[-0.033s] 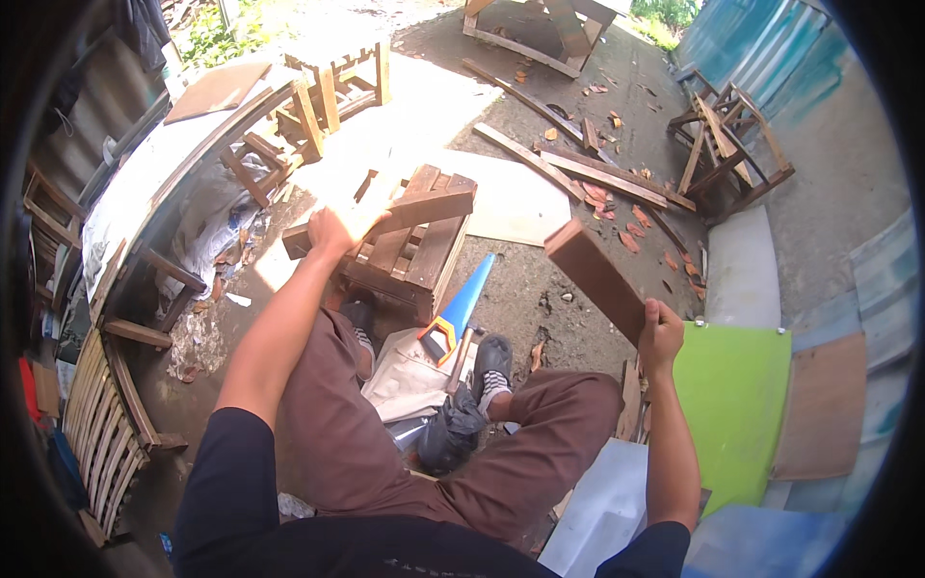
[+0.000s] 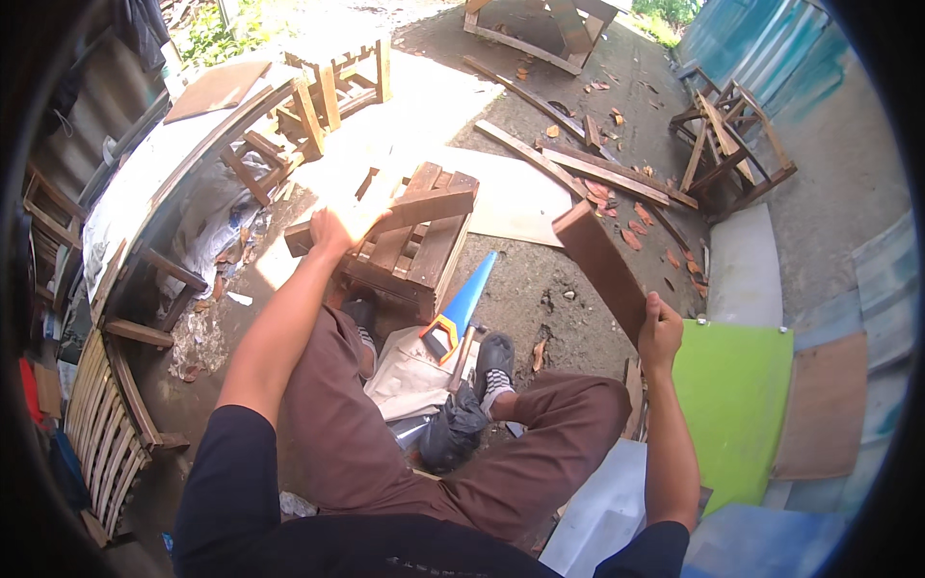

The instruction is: The person assembles a small wooden frame by fitting two pieces together, then uses a hammer to drive nails into the joint. They continue hammering to secure the connection and inspect the assembled piece.

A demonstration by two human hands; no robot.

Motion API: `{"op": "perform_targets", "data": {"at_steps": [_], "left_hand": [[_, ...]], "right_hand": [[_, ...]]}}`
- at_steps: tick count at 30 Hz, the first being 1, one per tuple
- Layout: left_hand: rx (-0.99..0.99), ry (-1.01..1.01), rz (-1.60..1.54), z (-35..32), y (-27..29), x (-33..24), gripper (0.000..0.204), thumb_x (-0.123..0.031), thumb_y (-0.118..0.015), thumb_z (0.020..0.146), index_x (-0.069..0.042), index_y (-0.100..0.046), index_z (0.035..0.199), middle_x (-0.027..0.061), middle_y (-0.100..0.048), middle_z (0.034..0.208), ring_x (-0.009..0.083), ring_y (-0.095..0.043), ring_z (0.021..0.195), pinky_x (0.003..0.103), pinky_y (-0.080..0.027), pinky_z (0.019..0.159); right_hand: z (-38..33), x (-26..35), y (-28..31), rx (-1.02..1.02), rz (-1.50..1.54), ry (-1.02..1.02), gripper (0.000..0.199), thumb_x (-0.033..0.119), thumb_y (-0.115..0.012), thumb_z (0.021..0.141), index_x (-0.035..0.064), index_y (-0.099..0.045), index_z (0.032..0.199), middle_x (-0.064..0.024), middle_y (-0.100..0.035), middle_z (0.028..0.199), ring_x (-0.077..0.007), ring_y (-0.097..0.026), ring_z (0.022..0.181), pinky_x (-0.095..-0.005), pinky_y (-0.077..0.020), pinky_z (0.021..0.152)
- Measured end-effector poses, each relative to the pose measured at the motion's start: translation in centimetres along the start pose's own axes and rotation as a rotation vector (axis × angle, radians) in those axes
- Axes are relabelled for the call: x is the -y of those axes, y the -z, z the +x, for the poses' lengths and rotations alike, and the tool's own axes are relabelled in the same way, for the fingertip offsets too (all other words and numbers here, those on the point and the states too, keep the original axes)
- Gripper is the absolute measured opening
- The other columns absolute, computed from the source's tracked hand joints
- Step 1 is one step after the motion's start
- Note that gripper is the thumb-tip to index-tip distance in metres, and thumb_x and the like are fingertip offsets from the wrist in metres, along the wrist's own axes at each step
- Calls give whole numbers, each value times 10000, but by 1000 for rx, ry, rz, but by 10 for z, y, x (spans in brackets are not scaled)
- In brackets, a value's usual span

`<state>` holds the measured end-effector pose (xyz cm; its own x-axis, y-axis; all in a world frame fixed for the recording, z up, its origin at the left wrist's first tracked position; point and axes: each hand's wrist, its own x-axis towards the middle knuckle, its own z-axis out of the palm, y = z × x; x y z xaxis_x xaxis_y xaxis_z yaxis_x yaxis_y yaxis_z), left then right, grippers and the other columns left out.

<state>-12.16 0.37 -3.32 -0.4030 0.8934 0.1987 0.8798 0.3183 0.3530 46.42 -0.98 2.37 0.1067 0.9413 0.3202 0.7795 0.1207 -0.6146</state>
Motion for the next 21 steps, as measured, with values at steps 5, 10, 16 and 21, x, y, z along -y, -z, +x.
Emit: {"op": "perform_targets", "data": {"at_steps": [5,10,16,21], "left_hand": [[195,-50,27,31,-47,23,773,-765,-692,838,-111,-737,1247,171,-703,1323,352,-649,1229,506,-498,1047],[297,-112,287,37,-75,22,798,-649,-612,969,-140,-481,1570,212,-475,1570,385,-443,1451,642,-288,1207],[323,-205,222,12,-43,-18,908,-667,-607,978,-180,-277,1669,179,-363,1685,371,-336,1560,626,-261,1243],[295,-421,-224,-38,-25,-80,804,-664,-616,991,-80,-500,1530,252,-542,1501,445,-527,1393,500,-397,1191]], "right_hand": [[2,41,-56,44,501,-565,792,693,-416,1078,-28,-633,1323,-127,-689,1178,-205,-628,1090,-374,-482,971],[-57,72,-136,14,989,-754,802,733,-347,1070,59,-563,1447,-86,-663,1274,-227,-630,1154,-390,-500,1008],[-74,90,-162,218,846,-905,821,761,-332,1056,61,-619,1375,-93,-705,1162,-222,-674,1026,-381,-537,903],[-88,127,-171,367,743,-798,874,723,-307,1081,-35,-714,1238,-134,-749,1079,-216,-719,974,-370,-549,874]]}}
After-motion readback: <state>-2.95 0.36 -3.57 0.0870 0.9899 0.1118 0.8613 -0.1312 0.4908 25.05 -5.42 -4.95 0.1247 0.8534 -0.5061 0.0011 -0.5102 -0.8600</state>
